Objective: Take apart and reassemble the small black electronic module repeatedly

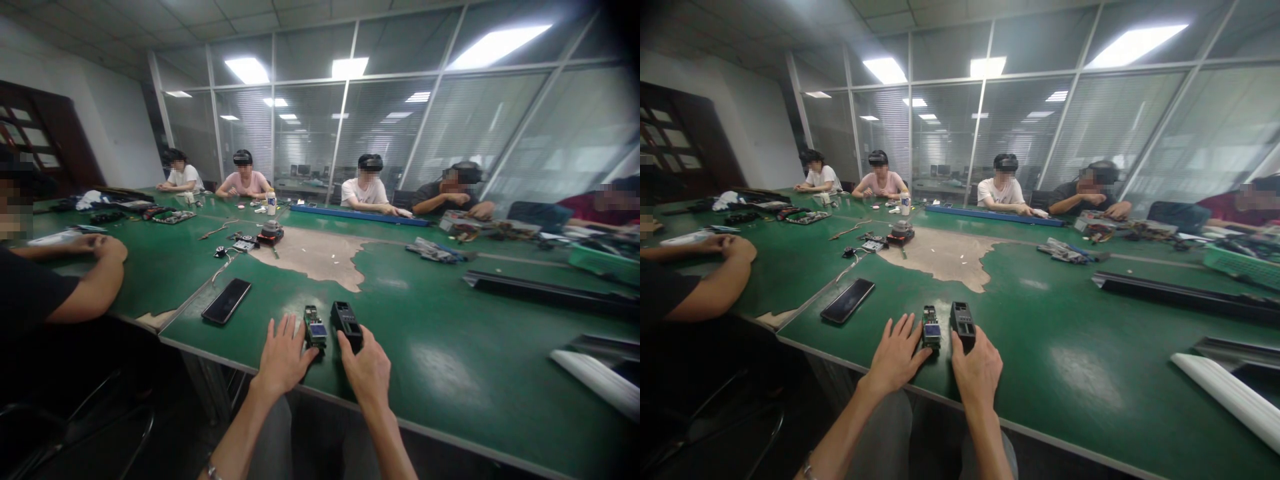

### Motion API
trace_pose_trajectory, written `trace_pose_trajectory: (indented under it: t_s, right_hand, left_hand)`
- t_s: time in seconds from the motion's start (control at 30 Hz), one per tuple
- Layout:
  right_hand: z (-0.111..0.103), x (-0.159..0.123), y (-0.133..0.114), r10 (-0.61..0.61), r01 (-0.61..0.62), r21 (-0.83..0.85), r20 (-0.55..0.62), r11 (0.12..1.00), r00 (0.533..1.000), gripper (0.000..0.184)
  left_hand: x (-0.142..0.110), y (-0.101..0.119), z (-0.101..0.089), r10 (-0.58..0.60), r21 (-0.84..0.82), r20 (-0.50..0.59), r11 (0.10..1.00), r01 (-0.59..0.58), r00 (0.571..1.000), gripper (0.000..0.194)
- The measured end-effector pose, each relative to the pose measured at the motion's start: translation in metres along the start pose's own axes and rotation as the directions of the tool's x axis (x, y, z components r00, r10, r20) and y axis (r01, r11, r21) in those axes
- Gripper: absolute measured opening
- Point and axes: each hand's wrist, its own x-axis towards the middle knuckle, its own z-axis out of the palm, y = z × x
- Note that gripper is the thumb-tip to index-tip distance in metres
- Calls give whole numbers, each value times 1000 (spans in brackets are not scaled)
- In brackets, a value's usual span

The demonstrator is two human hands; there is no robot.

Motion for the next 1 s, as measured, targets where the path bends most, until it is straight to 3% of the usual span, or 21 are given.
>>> trace_pose_trajectory:
  t_s: [0.3,0.47,0.57,0.67,0.83,1.0]
  right_hand:
    - [4,-6,8,-53,55,-81,25,995,998,48]
    - [5,-9,7,-49,45,-126,-28,991,998,76]
    - [5,-9,4,-42,37,-137,-40,990,998,82]
    - [4,-7,2,-36,33,-161,-15,986,999,76]
    - [-1,-5,-2,-17,25,-170,50,985,999,49]
    - [-7,-2,-12,29,-27,-79,15,997,999,50]
  left_hand:
    - [0,1,-2,-5,6,8,1000,5,1000,67]
    - [0,0,-1,0,-6,-16,1000,0,1000,68]
    - [0,0,1,-8,1,-18,1000,8,1000,71]
    - [0,0,2,-10,4,-20,1000,11,1000,74]
    - [-1,-1,0,7,-11,-21,1000,-7,1000,80]
    - [-1,-1,1,-3,-11,-14,1000,2,1000,82]
